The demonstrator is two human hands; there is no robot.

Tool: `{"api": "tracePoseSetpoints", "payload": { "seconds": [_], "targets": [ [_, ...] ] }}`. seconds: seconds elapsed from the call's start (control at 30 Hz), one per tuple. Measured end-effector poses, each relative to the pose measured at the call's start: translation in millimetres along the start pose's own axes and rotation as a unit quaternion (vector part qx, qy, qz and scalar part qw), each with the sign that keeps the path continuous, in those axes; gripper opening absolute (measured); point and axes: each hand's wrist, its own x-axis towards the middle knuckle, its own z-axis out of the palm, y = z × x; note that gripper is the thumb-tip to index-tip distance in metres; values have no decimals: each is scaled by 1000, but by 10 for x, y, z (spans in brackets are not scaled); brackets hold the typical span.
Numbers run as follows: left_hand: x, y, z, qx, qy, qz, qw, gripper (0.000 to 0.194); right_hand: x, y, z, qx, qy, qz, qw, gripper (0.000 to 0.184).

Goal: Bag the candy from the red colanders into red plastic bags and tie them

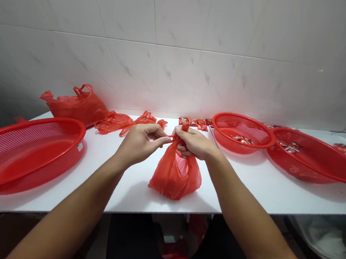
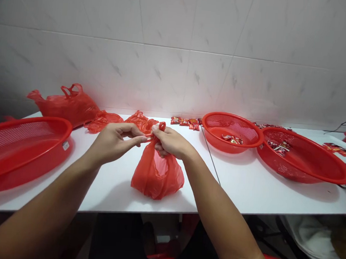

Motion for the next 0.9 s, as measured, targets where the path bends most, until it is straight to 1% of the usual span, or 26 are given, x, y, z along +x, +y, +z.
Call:
{"api": "tracePoseSetpoints", "payload": {
  "seconds": [0.07,0.1,0.13,0.17,0.2,0.23,0.27,0.3,0.33,0.37,0.4,0.43,0.5,0.57,0.6,0.63,0.67,0.7,0.77,0.83,0.87,0.9],
  "targets": [
    [-89,-35,98,-18,35,26,999,17,10,44,-11,-3,16,-12,1000,45],
    [-122,-61,151,-41,39,41,998,16,9,59,-29,-5,7,-22,1000,48],
    [-146,-97,205,-73,36,52,995,33,0,66,-54,-12,-12,-33,999,50],
    [-162,-142,257,-109,23,54,992,58,-18,64,-85,-27,-37,-46,998,51],
    [-171,-193,306,-146,-2,46,988,82,-45,52,-120,-52,-63,-59,995,50],
    [-176,-245,348,-178,-36,27,983,95,-81,33,-154,-89,-87,-71,990,47],
    [-177,-295,379,-204,-71,1,976,95,-125,11,-185,-137,-107,-83,981,41],
    [-175,-338,398,-222,-97,-26,970,85,-173,-6,-209,-194,-114,-98,969,31],
    [-172,-373,406,-236,-111,-50,964,72,-223,-13,-223,-253,-107,-120,954,20],
    [-168,-399,406,-248,-122,-71,958,61,-269,-2,-228,-311,-85,-148,935,10],
    [-165,-417,403,-264,-135,-87,951,56,-309,31,-223,-364,-52,-186,911,14],
    [-161,-429,400,-288,-153,-100,940,53,-339,87,-210,-406,-15,-232,884,24],
    [-157,-446,416,-355,-190,-129,906,52,-366,252,-168,-451,49,-327,829,36],
    [-152,-461,463,-411,-191,-166,876,53,-360,436,-119,-466,92,-400,784,38],
    [-149,-466,491,-422,-182,-183,869,52,-352,512,-98,-473,109,-421,766,38],
    [-144,-469,515,-421,-170,-194,870,49,-345,569,-82,-482,124,-430,753,39],
    [-137,-469,530,-408,-156,-194,878,44,-343,605,-72,-488,135,-433,746,40],
    [-130,-466,532,-386,-141,-183,893,39,-348,623,-69,-492,140,-433,742,40],
    [-118,-466,489,-312,-102,-138,934,33,-386,628,-90,-490,143,-435,742,36],
    [-129,-507,389,-178,-38,-85,980,29,-471,662,-149,-482,158,-445,738,32],
    [-150,-553,325,-91,-4,-64,994,26,-532,712,-191,-482,177,-445,734,30],
    [-184,-618,256,-1,32,-50,998,24,-603,790,-239,-484,202,-436,731,25]
  ]
}}
